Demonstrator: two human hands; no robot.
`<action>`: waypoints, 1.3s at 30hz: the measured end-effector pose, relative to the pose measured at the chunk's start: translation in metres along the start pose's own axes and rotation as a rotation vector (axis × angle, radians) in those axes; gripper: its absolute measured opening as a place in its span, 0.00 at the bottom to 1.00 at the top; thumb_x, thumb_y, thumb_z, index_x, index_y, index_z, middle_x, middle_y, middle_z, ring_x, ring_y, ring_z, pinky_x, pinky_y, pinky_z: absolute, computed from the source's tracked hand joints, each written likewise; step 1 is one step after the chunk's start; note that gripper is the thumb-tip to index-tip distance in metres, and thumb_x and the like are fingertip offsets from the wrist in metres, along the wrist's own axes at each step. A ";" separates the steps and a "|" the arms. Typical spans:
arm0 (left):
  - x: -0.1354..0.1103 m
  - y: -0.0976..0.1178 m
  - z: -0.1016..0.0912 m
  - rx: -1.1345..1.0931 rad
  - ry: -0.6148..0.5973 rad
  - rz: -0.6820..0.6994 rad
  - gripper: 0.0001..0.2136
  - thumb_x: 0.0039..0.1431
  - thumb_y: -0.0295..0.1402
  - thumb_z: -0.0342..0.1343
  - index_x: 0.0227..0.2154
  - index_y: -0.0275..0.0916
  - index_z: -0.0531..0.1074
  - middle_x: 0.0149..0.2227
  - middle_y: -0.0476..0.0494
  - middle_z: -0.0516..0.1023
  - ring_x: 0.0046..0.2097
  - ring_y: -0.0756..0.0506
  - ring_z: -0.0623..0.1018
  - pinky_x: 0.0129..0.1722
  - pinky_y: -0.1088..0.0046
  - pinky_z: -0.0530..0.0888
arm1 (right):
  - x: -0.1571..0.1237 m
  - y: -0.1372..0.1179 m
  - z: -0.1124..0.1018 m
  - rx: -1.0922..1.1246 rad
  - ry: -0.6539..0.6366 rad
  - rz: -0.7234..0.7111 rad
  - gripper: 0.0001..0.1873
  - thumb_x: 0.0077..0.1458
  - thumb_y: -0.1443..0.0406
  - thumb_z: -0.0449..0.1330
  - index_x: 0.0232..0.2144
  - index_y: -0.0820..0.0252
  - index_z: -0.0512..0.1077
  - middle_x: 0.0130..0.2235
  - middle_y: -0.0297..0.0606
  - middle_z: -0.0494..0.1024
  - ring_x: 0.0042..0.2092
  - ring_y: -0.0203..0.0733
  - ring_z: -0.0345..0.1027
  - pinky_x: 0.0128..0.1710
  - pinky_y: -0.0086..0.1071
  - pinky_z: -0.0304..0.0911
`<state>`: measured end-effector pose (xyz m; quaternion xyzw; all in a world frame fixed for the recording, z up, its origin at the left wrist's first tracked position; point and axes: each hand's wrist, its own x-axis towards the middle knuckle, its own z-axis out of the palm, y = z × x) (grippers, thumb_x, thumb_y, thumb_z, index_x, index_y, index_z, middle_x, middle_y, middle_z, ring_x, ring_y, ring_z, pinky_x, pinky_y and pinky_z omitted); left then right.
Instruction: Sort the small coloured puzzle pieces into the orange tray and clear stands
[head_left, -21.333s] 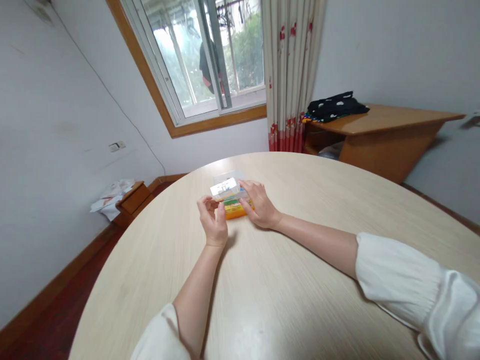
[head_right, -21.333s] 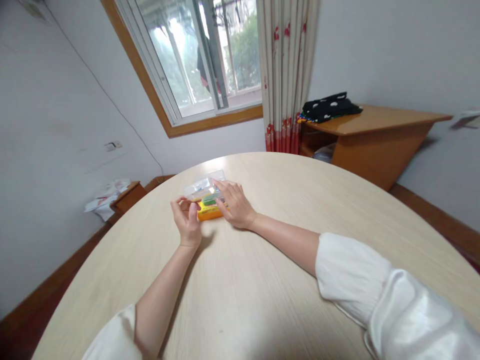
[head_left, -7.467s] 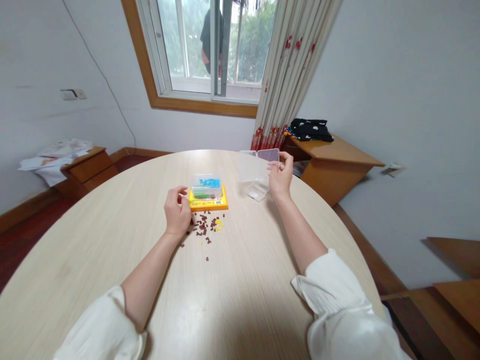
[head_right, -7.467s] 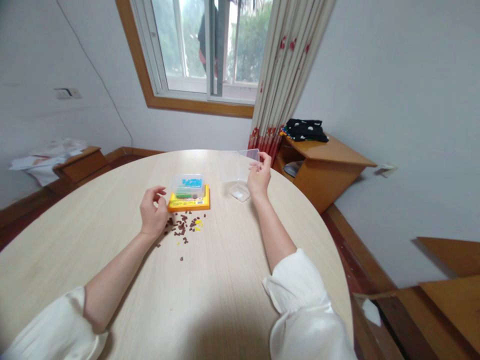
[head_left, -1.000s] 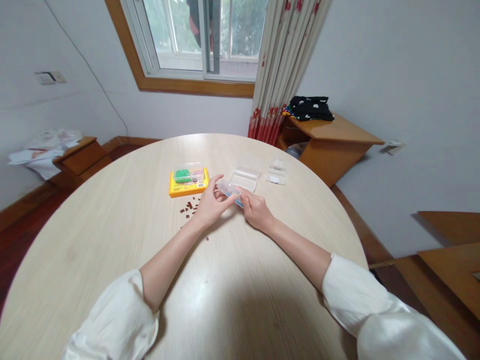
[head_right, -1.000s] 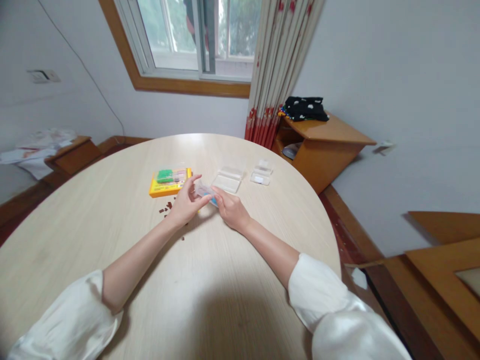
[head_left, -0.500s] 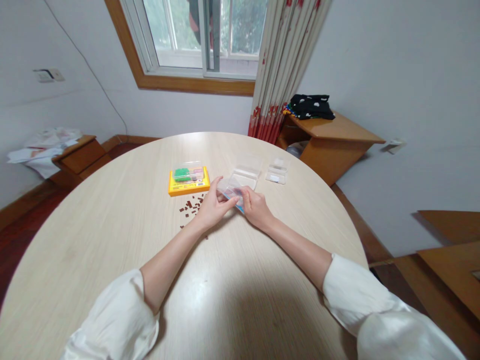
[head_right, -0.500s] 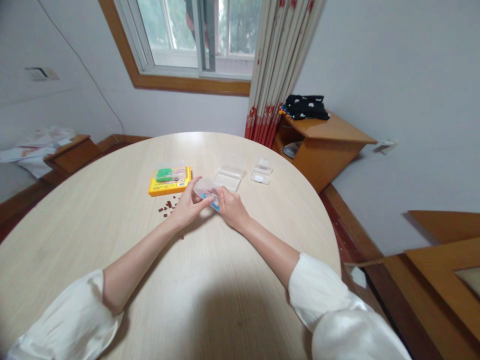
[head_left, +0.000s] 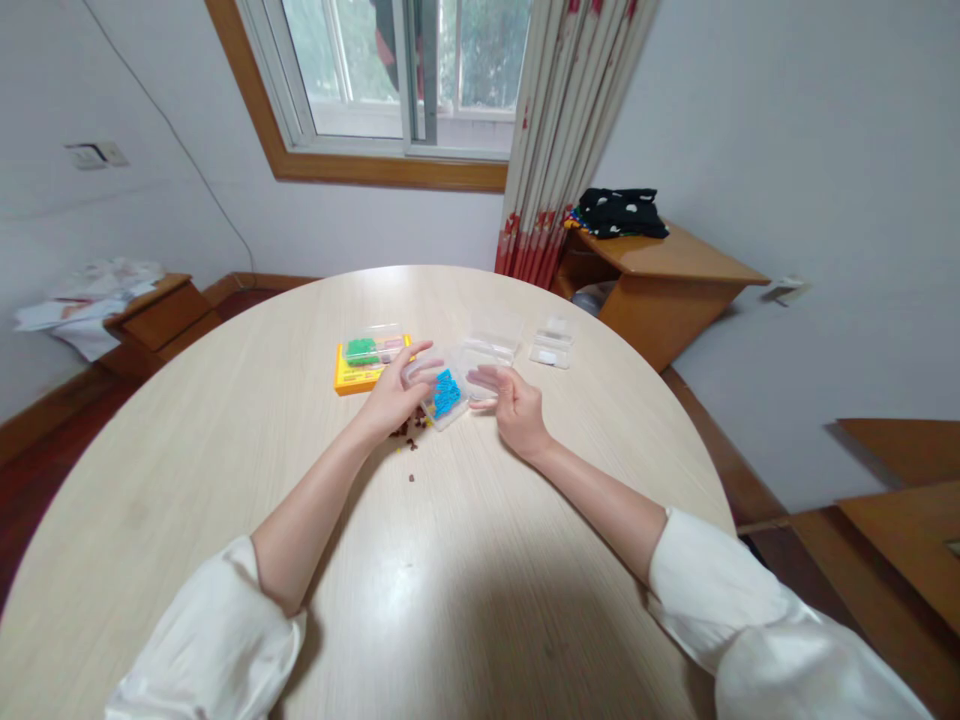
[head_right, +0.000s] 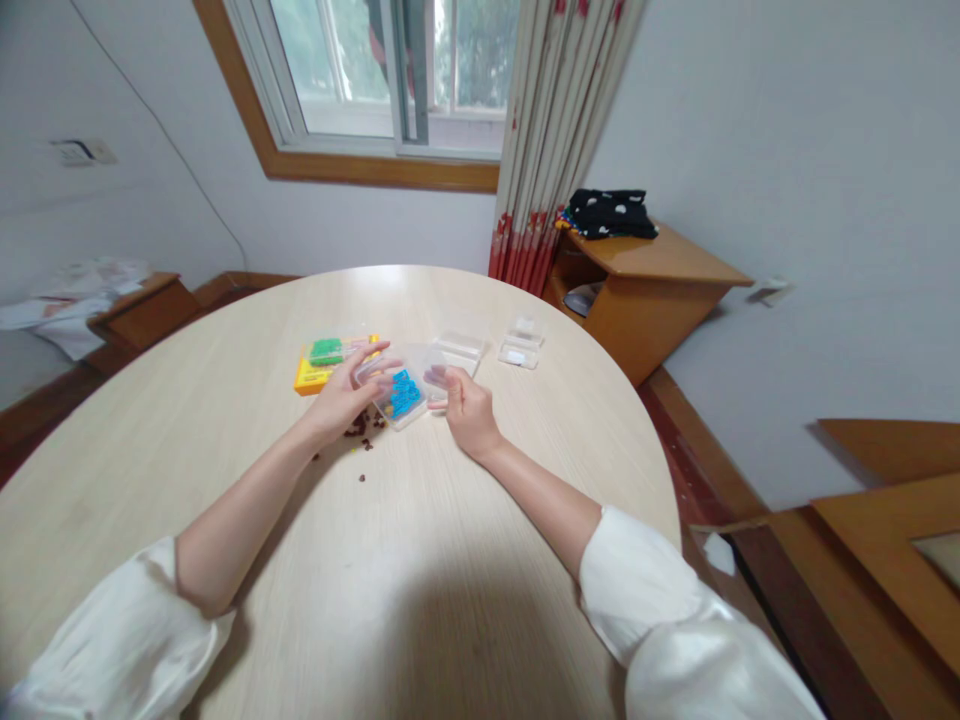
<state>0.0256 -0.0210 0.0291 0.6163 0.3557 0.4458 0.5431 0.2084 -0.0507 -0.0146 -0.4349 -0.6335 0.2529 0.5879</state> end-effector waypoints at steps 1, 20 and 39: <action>0.000 0.001 -0.002 -0.006 0.005 -0.015 0.29 0.45 0.28 0.57 0.54 0.38 0.62 0.47 0.37 0.76 0.46 0.44 0.77 0.45 0.64 0.74 | -0.001 -0.002 0.000 0.002 -0.010 -0.021 0.27 0.63 0.49 0.40 0.47 0.60 0.67 0.45 0.46 0.78 0.47 0.44 0.75 0.29 0.33 0.78; 0.003 0.005 -0.033 0.089 -0.146 0.082 0.09 0.41 0.38 0.66 0.24 0.38 0.80 0.33 0.39 0.82 0.36 0.43 0.79 0.36 0.69 0.75 | -0.008 -0.016 -0.012 -0.397 -0.199 -0.511 0.24 0.67 0.58 0.36 0.40 0.59 0.71 0.34 0.41 0.79 0.36 0.38 0.75 0.37 0.29 0.70; 0.009 0.016 -0.028 -0.225 0.292 -0.023 0.08 0.35 0.28 0.64 0.24 0.34 0.77 0.30 0.43 0.80 0.36 0.42 0.79 0.36 0.65 0.77 | -0.002 -0.017 -0.013 -0.396 -0.084 -0.539 0.17 0.63 0.61 0.47 0.53 0.57 0.62 0.44 0.44 0.76 0.44 0.42 0.72 0.43 0.38 0.70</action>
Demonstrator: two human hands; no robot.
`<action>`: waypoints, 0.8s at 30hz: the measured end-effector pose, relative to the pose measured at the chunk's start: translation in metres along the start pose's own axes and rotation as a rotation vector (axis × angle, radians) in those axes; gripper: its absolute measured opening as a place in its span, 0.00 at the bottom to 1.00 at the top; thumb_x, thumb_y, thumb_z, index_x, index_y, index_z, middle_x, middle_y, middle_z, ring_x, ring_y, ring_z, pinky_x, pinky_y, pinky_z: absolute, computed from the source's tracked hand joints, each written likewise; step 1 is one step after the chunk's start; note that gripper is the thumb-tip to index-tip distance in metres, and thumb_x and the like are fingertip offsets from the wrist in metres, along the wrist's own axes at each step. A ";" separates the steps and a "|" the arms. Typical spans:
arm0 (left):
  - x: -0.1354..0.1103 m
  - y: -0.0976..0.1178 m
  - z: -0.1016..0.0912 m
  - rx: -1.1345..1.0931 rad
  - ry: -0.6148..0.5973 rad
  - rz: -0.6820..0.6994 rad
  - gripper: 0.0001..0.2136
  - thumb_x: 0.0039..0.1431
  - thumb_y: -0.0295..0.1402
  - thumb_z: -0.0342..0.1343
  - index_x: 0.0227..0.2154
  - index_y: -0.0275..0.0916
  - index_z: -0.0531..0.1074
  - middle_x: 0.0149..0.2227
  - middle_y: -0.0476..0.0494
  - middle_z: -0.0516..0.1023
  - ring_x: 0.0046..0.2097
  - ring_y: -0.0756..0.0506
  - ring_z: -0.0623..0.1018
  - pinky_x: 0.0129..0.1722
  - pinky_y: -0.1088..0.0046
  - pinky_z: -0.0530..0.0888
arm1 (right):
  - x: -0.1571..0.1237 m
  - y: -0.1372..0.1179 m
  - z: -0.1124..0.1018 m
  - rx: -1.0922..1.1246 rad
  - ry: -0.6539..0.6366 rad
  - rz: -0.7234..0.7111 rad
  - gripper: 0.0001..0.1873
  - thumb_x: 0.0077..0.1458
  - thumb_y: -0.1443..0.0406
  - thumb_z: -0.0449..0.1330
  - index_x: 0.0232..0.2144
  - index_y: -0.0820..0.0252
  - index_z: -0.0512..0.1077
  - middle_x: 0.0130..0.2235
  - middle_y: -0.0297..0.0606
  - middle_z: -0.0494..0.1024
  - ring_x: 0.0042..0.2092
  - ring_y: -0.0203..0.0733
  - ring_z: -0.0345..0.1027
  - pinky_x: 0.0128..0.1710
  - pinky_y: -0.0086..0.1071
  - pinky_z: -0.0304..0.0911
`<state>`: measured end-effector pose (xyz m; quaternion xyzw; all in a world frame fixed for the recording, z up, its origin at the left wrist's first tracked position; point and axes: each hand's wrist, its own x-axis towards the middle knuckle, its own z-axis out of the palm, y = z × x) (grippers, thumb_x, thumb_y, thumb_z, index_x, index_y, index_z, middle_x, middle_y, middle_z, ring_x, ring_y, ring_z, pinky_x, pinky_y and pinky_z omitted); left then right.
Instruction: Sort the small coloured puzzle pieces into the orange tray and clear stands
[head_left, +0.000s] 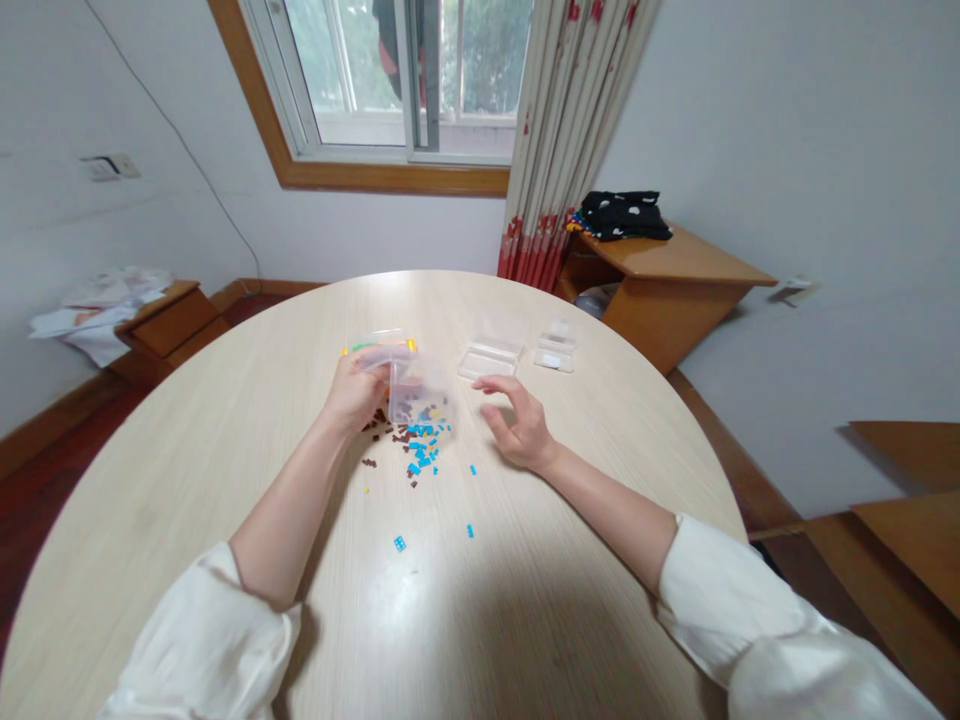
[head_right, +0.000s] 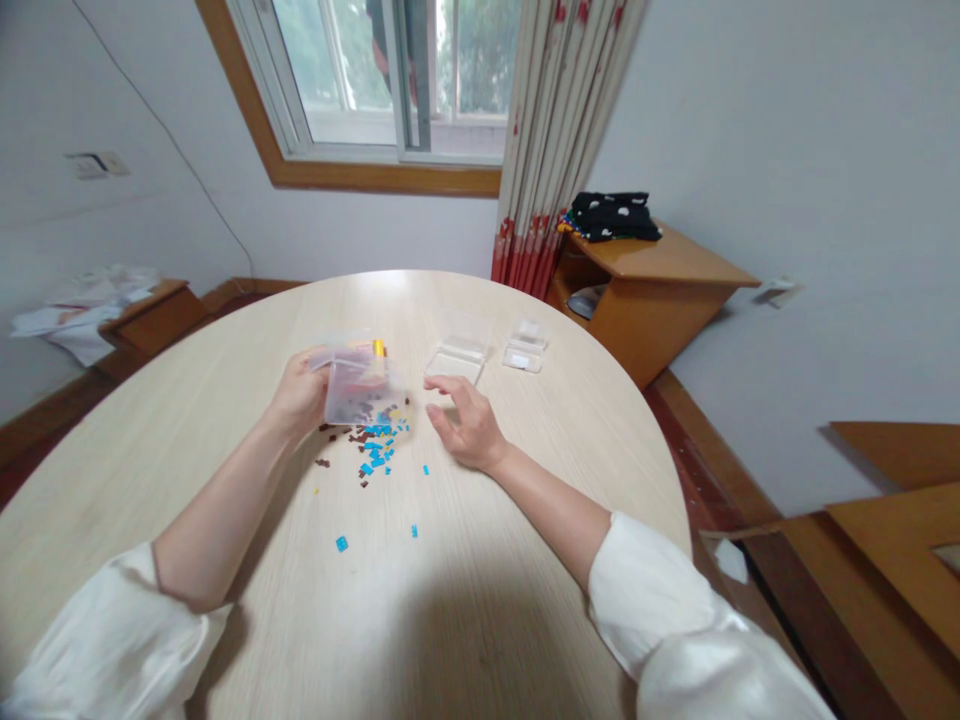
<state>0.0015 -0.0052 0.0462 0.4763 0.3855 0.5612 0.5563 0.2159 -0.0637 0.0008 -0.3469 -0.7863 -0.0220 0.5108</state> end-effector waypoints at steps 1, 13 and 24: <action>0.002 0.000 0.000 -0.032 0.067 -0.015 0.08 0.35 0.26 0.62 0.24 0.34 0.77 0.29 0.44 0.79 0.36 0.42 0.79 0.36 0.66 0.77 | 0.001 0.002 0.000 -0.075 -0.019 0.028 0.17 0.63 0.62 0.47 0.52 0.58 0.63 0.45 0.44 0.76 0.47 0.43 0.70 0.46 0.41 0.68; 0.013 -0.005 -0.003 -0.313 0.260 -0.291 0.08 0.45 0.20 0.55 0.30 0.34 0.71 0.28 0.43 0.77 0.34 0.46 0.79 0.36 0.66 0.79 | 0.003 0.024 -0.001 -0.533 -0.411 0.353 0.18 0.60 0.68 0.49 0.51 0.64 0.69 0.46 0.49 0.77 0.48 0.48 0.69 0.50 0.44 0.54; 0.002 0.003 0.021 -0.321 0.300 -0.442 0.08 0.59 0.20 0.46 0.38 0.32 0.67 0.29 0.41 0.76 0.32 0.48 0.79 0.33 0.70 0.80 | 0.011 0.007 -0.001 -0.447 -0.273 0.053 0.19 0.63 0.67 0.45 0.52 0.64 0.68 0.39 0.45 0.77 0.42 0.45 0.66 0.42 0.38 0.54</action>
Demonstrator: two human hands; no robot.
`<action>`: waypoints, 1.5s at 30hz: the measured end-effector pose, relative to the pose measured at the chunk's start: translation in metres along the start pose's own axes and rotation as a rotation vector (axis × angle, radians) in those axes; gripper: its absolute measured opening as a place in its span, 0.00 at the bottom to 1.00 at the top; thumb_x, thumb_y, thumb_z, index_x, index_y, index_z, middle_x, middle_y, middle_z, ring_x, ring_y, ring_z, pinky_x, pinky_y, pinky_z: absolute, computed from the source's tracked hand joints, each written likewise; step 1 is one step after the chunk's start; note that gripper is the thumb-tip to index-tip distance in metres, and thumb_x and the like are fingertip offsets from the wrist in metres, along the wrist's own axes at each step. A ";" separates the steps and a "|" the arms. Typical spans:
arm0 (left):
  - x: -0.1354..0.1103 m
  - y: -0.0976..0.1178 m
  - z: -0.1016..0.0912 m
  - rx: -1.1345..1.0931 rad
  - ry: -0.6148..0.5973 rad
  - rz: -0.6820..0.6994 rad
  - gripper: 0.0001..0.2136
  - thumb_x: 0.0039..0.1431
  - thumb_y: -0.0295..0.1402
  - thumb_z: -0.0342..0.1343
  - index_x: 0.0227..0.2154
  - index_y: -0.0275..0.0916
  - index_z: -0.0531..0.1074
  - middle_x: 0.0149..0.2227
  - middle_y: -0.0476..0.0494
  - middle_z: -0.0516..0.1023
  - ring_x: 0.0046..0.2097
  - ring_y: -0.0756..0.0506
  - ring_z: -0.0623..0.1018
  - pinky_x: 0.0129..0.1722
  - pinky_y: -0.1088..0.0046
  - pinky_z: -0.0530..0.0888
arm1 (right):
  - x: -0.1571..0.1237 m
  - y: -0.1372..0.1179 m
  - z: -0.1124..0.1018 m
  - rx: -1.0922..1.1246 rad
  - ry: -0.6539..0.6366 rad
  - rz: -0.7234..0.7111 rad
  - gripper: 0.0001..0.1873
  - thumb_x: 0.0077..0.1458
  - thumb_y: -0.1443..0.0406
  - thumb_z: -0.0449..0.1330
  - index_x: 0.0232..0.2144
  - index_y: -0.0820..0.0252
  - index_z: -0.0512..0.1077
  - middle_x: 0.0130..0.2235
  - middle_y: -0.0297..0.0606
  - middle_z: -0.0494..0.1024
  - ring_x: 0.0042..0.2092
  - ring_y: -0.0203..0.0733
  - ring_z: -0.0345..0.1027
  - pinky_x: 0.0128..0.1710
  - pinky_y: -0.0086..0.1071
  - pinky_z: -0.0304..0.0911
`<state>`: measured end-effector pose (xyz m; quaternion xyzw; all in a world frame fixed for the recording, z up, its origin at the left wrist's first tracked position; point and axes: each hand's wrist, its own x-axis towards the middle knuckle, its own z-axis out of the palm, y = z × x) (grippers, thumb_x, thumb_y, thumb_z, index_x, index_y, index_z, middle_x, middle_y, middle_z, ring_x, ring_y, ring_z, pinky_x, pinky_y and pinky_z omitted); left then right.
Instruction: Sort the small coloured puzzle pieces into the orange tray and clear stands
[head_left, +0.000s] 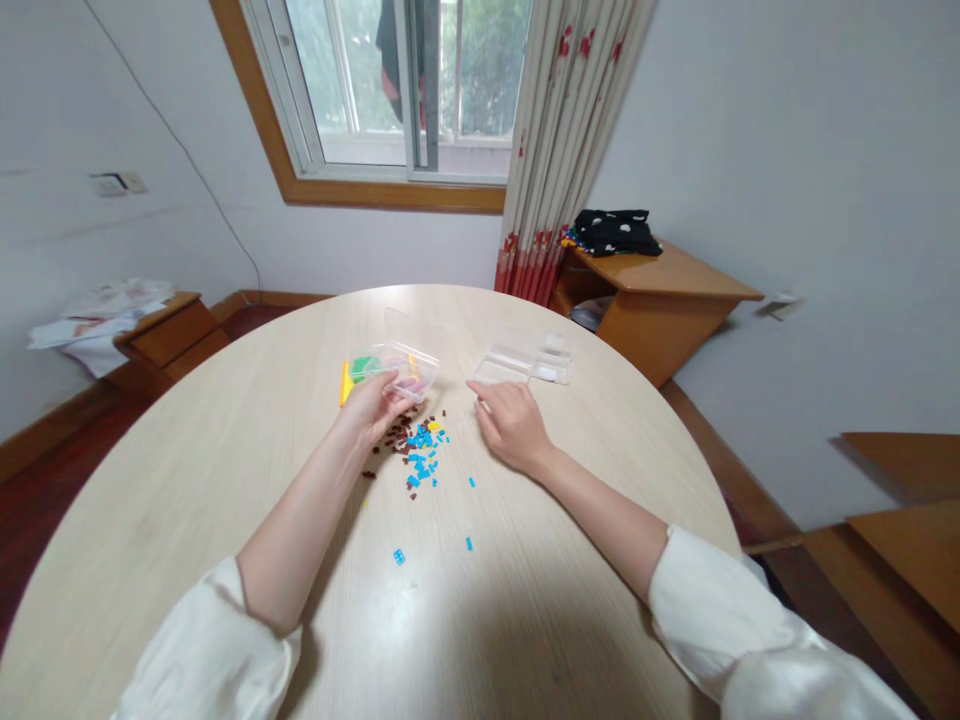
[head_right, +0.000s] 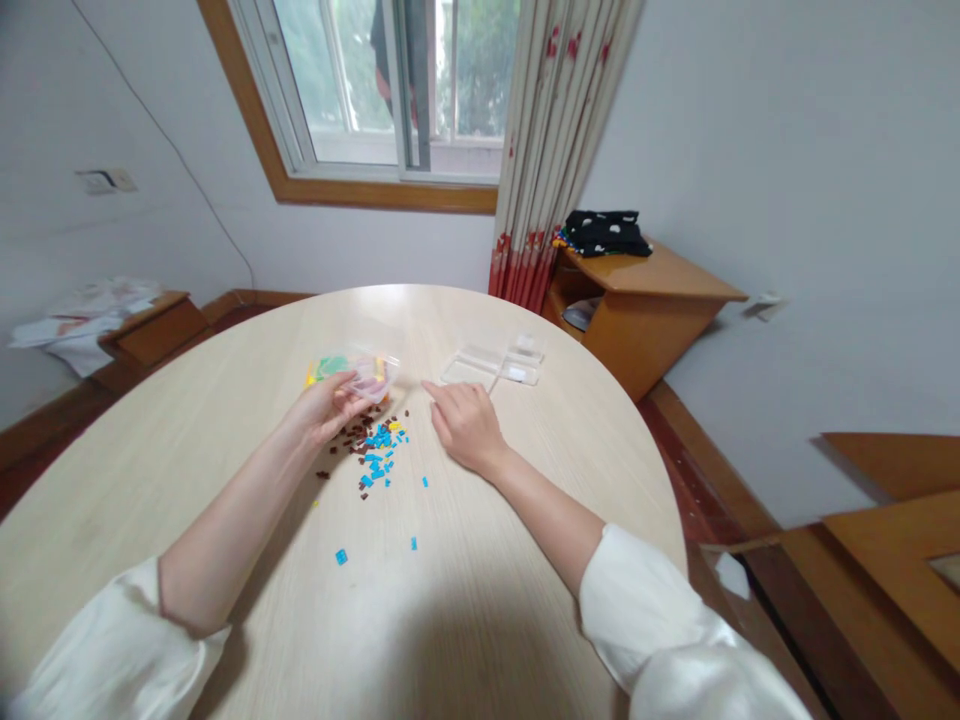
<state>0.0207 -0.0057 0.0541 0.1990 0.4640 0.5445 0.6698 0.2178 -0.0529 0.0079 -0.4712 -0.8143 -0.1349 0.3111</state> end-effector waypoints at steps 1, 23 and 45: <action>-0.002 -0.003 0.002 0.001 -0.008 0.006 0.07 0.59 0.20 0.47 0.37 0.33 0.67 0.29 0.42 0.76 0.31 0.48 0.79 0.32 0.71 0.79 | 0.002 -0.005 0.000 0.013 -0.002 -0.046 0.20 0.64 0.65 0.46 0.54 0.64 0.67 0.38 0.44 0.78 0.41 0.44 0.66 0.41 0.38 0.54; 0.012 -0.005 -0.018 0.583 -0.021 0.672 0.05 0.54 0.32 0.56 0.26 0.37 0.67 0.22 0.50 0.73 0.27 0.50 0.75 0.32 0.74 0.72 | 0.055 0.020 0.027 0.026 0.060 0.260 0.11 0.61 0.64 0.53 0.31 0.60 0.74 0.36 0.40 0.79 0.41 0.44 0.66 0.43 0.37 0.49; 0.064 0.004 -0.090 0.788 0.083 0.878 0.15 0.48 0.28 0.55 0.42 0.37 0.71 0.48 0.37 0.73 0.51 0.42 0.71 0.56 0.61 0.65 | 0.064 0.030 0.031 -0.179 -0.269 0.191 0.11 0.55 0.65 0.55 0.34 0.61 0.78 0.42 0.49 0.77 0.47 0.54 0.62 0.48 0.50 0.47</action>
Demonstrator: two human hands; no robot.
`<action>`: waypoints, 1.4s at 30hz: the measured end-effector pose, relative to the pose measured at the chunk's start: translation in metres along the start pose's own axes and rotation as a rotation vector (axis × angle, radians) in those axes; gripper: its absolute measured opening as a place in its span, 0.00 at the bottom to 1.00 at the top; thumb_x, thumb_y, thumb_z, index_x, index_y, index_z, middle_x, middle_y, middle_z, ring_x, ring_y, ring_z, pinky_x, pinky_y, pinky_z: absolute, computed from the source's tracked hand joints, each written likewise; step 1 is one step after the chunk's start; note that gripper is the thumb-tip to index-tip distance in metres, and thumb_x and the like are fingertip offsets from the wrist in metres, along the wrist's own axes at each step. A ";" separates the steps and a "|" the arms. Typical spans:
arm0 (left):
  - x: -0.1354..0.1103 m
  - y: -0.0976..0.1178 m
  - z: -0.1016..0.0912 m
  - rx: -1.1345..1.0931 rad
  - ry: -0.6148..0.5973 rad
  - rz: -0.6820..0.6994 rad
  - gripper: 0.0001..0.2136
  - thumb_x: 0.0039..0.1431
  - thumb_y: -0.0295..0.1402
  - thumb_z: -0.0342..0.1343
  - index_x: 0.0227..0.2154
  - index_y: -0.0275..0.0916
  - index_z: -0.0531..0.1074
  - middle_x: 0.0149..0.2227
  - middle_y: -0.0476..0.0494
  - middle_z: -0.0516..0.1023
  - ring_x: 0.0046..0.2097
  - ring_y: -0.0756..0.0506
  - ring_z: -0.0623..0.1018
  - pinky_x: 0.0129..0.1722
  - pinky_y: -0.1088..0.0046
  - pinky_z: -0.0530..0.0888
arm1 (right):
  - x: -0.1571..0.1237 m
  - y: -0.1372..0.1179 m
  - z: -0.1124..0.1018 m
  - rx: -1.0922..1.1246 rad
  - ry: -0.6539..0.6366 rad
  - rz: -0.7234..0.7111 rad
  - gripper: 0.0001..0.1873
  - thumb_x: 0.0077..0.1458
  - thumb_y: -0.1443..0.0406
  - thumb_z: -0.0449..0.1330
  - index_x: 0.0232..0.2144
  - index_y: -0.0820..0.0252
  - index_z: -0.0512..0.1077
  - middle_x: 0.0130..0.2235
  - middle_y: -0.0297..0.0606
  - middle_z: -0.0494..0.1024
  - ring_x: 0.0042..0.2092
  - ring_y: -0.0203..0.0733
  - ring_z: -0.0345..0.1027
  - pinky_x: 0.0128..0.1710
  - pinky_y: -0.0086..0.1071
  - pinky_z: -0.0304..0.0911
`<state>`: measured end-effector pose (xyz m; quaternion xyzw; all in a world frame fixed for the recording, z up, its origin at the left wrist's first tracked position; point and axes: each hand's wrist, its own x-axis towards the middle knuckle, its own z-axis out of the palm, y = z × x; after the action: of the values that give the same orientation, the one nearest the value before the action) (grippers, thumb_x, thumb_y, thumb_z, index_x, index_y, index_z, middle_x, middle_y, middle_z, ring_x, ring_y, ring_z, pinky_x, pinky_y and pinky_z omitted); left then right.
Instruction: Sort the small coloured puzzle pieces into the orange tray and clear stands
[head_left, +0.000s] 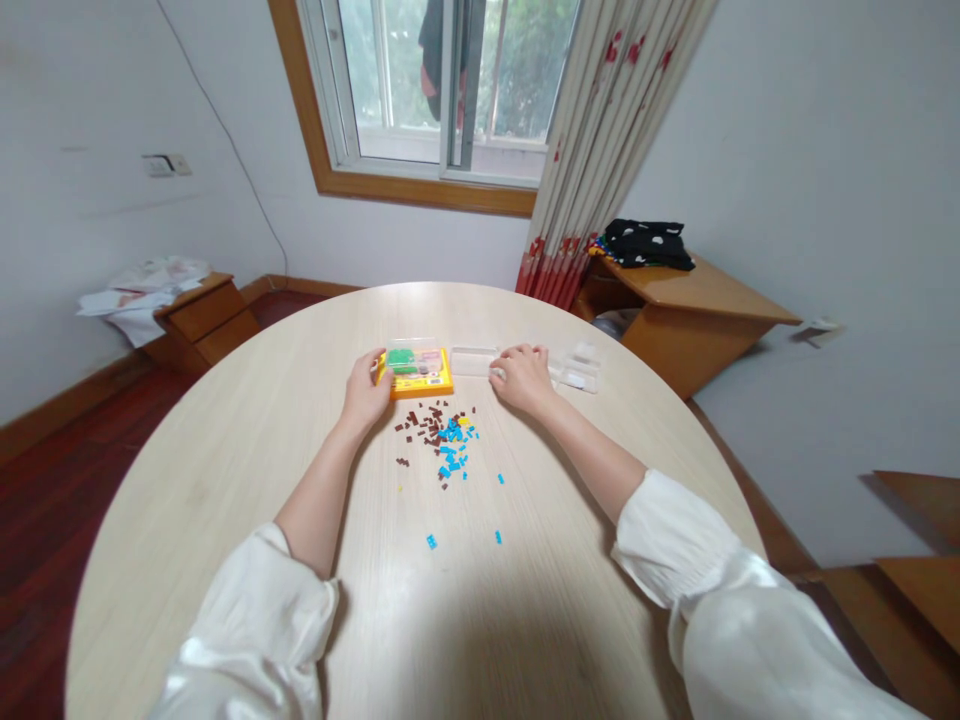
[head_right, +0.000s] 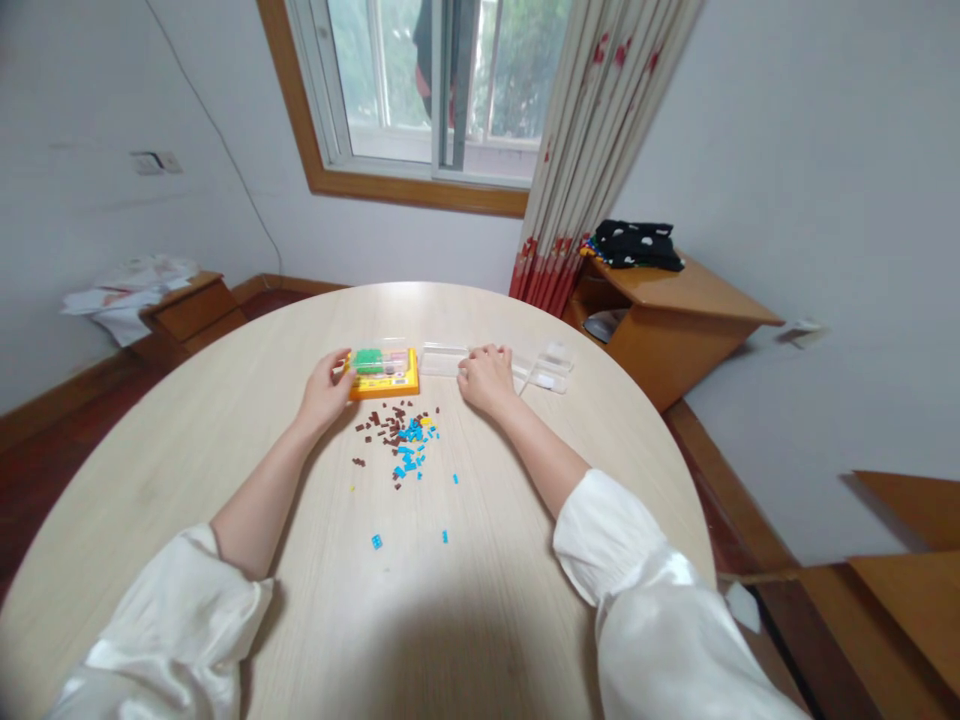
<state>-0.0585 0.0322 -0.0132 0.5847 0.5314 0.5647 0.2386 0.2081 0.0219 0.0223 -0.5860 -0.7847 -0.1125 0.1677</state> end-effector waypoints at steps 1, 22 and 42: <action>0.000 0.001 0.000 -0.011 -0.003 -0.011 0.15 0.48 0.27 0.55 0.41 0.37 0.72 0.48 0.37 0.73 0.51 0.42 0.71 0.57 0.61 0.64 | 0.001 -0.003 -0.003 0.009 0.019 -0.002 0.12 0.55 0.65 0.56 0.36 0.61 0.78 0.44 0.49 0.77 0.47 0.54 0.62 0.48 0.50 0.47; -0.002 0.025 0.001 -0.361 0.175 -0.174 0.15 0.45 0.33 0.64 0.37 0.35 0.71 0.33 0.47 0.74 0.33 0.51 0.74 0.37 0.75 0.72 | 0.056 -0.081 0.013 0.373 -0.041 -0.199 0.29 0.59 0.56 0.56 0.60 0.58 0.60 0.51 0.49 0.69 0.53 0.48 0.63 0.54 0.42 0.55; -0.012 0.045 -0.001 -0.785 -0.235 -0.360 0.23 0.34 0.35 0.71 0.37 0.36 0.74 0.36 0.43 0.78 0.41 0.46 0.78 0.42 0.72 0.74 | 0.011 -0.102 -0.002 0.359 0.048 -0.375 0.23 0.66 0.58 0.41 0.57 0.63 0.60 0.47 0.46 0.77 0.48 0.43 0.71 0.47 0.36 0.64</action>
<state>-0.0408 0.0072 0.0222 0.4081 0.3395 0.6029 0.5956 0.1080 0.0013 0.0302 -0.3882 -0.8829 -0.0145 0.2639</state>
